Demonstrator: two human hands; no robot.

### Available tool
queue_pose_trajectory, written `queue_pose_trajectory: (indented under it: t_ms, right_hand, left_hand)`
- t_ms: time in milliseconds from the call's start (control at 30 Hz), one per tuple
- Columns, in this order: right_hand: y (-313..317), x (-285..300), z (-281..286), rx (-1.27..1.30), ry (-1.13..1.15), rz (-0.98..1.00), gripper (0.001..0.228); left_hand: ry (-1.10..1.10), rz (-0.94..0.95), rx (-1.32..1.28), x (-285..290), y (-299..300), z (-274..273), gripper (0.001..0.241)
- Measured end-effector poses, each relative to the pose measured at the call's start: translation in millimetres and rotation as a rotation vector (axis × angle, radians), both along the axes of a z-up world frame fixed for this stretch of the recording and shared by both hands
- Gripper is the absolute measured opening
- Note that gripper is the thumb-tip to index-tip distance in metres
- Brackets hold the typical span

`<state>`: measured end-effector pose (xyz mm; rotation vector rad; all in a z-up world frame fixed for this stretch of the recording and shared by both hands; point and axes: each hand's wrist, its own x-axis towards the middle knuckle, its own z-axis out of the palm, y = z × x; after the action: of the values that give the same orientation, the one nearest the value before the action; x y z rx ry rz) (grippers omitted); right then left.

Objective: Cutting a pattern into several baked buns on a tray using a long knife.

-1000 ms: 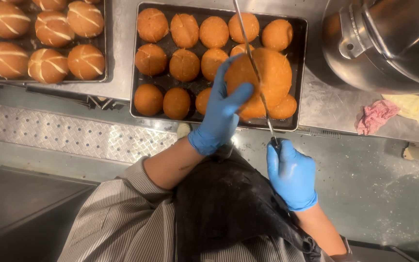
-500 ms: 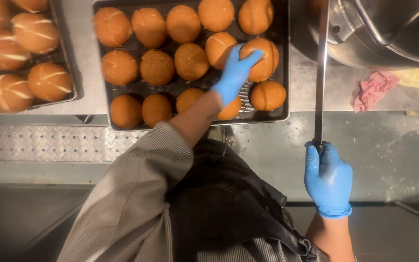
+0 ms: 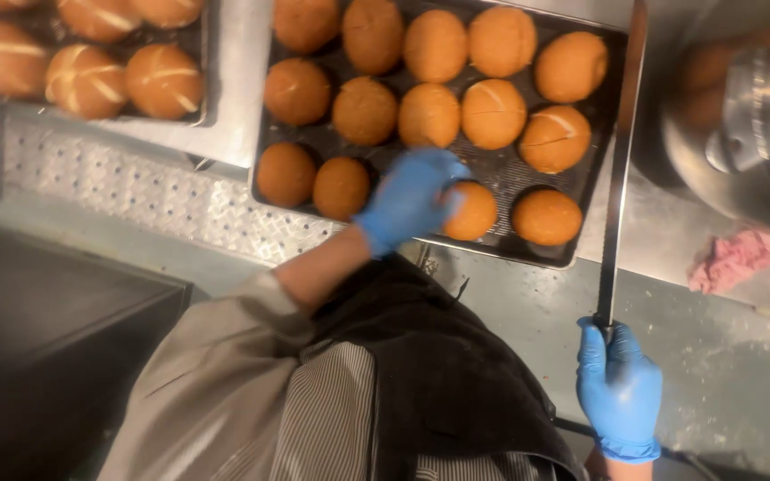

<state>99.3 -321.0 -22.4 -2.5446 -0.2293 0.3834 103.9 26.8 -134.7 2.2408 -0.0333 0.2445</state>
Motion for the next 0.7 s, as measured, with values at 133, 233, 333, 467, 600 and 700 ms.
queue_pose_trajectory:
  t_ms: [133, 233, 333, 467, 600, 700]
  right_hand:
    - [24.2, 15.8, -4.0, -0.03, -0.201, 0.252, 0.017]
    - [58.2, 21.6, -4.7, -0.02, -0.21, 0.312, 0.018]
    - [91.0, 15.5, 0.2, -0.015, -0.15, 0.33, 0.021]
    - [120.2, 3.7, 2.3, 0.02, -0.148, 0.448, 0.021]
    - [128.1, -10.6, -10.2, -0.097, -0.114, 0.444, 0.024]
    - [135.9, -28.4, -10.7, -0.093, -0.115, 0.359, 0.022]
  left_hand:
    - [0.167, 0.433, 0.379, -79.8, 109.0, -36.8, 0.048]
    - [0.294, 0.551, 0.391, -109.5, 150.8, -51.4, 0.065]
    - [0.602, 0.563, 0.169, -114.7, 168.6, -43.8, 0.073]
    - [0.763, 0.607, 0.15, -111.4, 171.9, -52.9, 0.088]
    - [0.61, 0.547, 0.102, -127.8, 172.5, -42.4, 0.078]
    - [0.439, 0.359, -0.465, -141.9, 176.0, -35.5, 0.089]
